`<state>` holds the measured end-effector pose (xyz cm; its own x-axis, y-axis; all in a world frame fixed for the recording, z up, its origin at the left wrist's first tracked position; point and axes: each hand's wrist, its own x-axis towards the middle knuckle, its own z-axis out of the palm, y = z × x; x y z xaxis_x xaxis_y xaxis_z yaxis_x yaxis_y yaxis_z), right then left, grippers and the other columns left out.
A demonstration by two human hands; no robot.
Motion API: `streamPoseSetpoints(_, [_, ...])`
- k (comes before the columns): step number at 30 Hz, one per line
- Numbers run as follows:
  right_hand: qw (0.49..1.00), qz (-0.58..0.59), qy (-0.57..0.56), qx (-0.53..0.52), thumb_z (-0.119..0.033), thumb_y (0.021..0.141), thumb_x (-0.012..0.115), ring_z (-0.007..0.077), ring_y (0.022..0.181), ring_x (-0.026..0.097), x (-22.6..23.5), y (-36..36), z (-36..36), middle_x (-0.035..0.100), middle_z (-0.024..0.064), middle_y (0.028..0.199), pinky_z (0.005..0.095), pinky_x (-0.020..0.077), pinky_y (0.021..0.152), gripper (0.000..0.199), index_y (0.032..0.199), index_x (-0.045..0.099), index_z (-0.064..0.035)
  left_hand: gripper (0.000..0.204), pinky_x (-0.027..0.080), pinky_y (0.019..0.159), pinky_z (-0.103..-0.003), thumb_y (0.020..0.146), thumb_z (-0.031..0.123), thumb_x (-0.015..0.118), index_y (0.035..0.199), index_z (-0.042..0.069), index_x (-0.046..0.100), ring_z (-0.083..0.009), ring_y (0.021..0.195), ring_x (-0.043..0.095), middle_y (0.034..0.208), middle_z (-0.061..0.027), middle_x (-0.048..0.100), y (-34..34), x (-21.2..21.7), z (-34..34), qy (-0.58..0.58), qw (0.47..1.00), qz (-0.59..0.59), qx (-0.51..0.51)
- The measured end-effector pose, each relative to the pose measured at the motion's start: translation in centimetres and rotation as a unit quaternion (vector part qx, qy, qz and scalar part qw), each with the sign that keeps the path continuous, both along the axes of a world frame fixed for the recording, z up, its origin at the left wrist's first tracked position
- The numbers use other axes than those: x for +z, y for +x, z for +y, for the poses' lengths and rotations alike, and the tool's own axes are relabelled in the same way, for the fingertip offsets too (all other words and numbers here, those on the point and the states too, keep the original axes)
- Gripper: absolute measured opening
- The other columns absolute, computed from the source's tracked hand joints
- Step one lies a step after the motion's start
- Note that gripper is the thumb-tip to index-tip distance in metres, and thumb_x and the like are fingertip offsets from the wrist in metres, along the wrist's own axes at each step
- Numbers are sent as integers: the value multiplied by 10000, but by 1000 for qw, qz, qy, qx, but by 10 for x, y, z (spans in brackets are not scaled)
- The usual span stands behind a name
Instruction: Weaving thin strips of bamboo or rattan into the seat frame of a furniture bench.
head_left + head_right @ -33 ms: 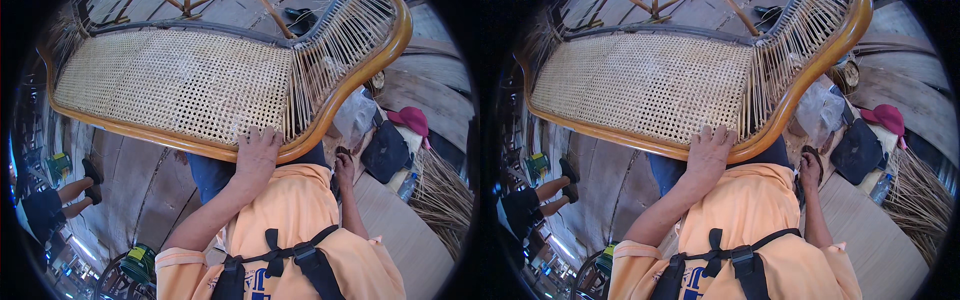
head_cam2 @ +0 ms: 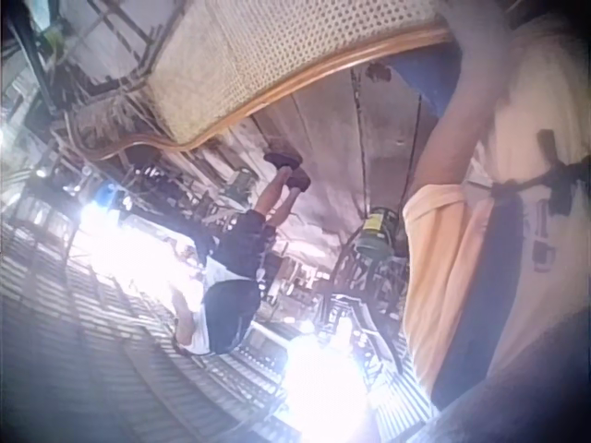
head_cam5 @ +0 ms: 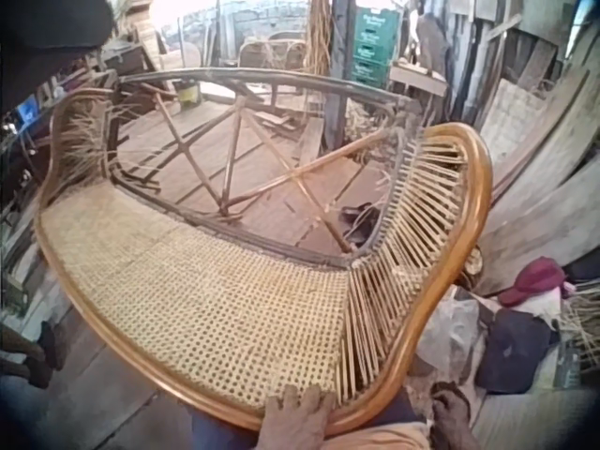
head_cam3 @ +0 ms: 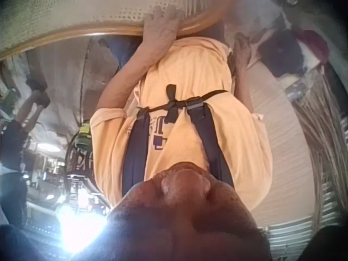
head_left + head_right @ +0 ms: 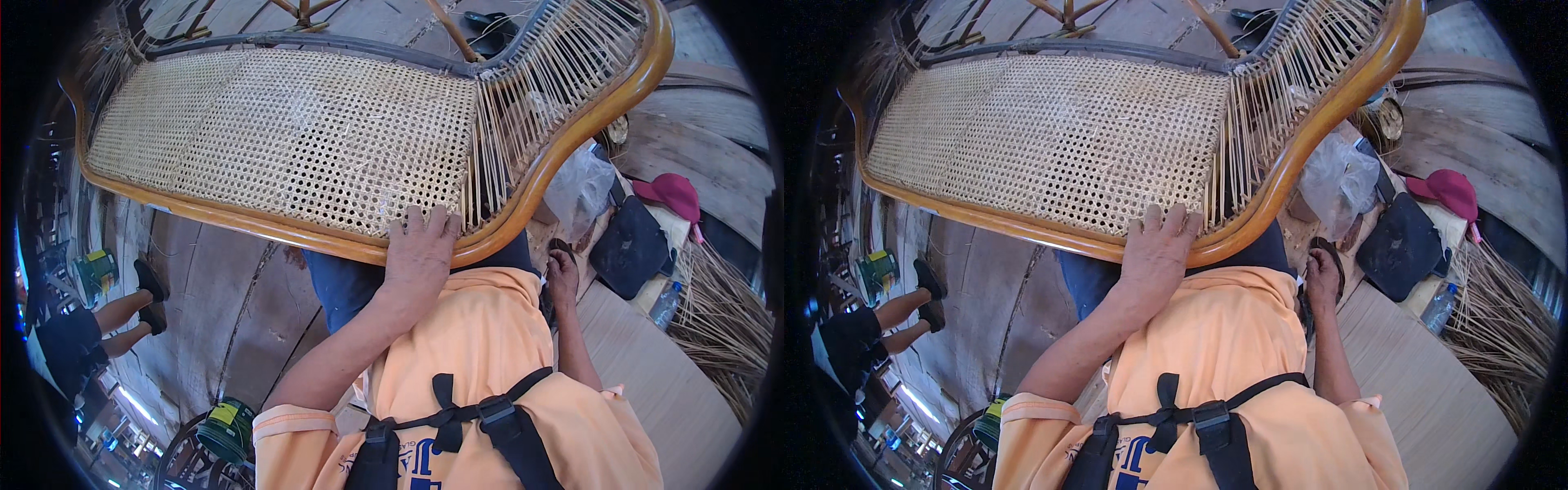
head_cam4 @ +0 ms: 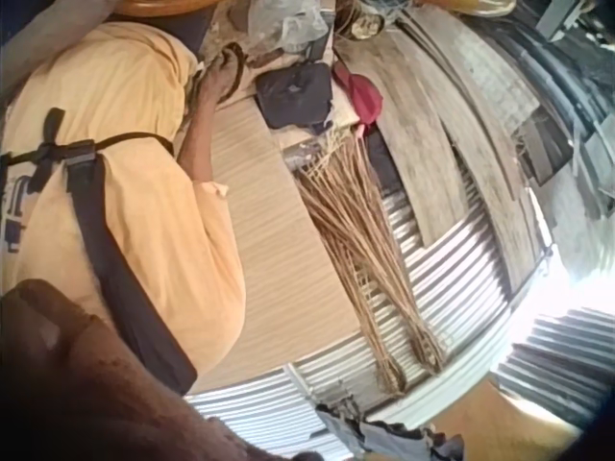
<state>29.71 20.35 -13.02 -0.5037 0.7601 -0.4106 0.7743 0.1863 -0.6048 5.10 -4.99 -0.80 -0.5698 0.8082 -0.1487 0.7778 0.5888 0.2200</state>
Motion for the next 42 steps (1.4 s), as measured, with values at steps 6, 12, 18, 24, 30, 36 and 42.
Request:
streamPoseSetpoints(6, [999,25,-24,-29,-112,893,536,110,673,558,13,-14,1,605,18,778,261,457,642,188,1044,620,-39,361,396,752,-389,800,126,538,1160,108,531,-256,969,484,1021,-58,493,-5,-3,3,18,999,-28,3])
streamPoseSetpoints(12, [991,125,15,-47,-102,886,545,158,798,599,13,-21,21,631,45,852,271,473,746,194,1049,620,-29,377,396,751,-397,778,95,533,1155,118,541,-258,954,487,1006,-60,499,-9,-1,11,39,999,-29,-6])
streamPoseSetpoints(18, [993,105,-7,-56,-134,873,583,200,773,625,12,-45,17,641,146,844,329,490,718,172,993,624,-18,389,423,781,-409,772,52,497,1150,127,545,-272,932,503,982,-63,528,-18,7,14,4,998,-70,2])
streamPoseSetpoints(24, [994,-1,104,46,-263,893,589,321,715,611,9,-58,17,624,198,802,371,483,704,266,881,598,2,409,416,777,-397,774,38,512,1175,116,533,-265,949,498,995,-67,527,-22,8,20,-4,997,-76,-24])
streamPoseSetpoints(30, [986,-96,126,59,-433,927,492,362,726,604,28,-45,18,617,205,776,408,467,676,447,862,601,-5,425,400,764,-385,775,59,531,1198,93,527,-252,951,488,1009,-62,510,-17,9,21,-19,998,-47,-45])
streamPoseSetpoints(36, [995,48,-84,5,-297,949,498,240,671,628,83,-67,19,622,148,724,366,465,623,305,980,620,-19,419,418,785,-396,782,50,523,1201,65,514,-269,967,486,1025,-84,500,-13,9,23,-29,998,-29,-50])
streamPoseSetpoints(42, [988,149,13,-28,-174,949,502,143,643,581,37,-89,69,598,45,727,270,468,616,202,1059,602,-37,416,445,846,-414,785,22,507,1200,50,499,-297,1002,482,1047,-110,484,-7,10,24,-27,998,-42,-44])
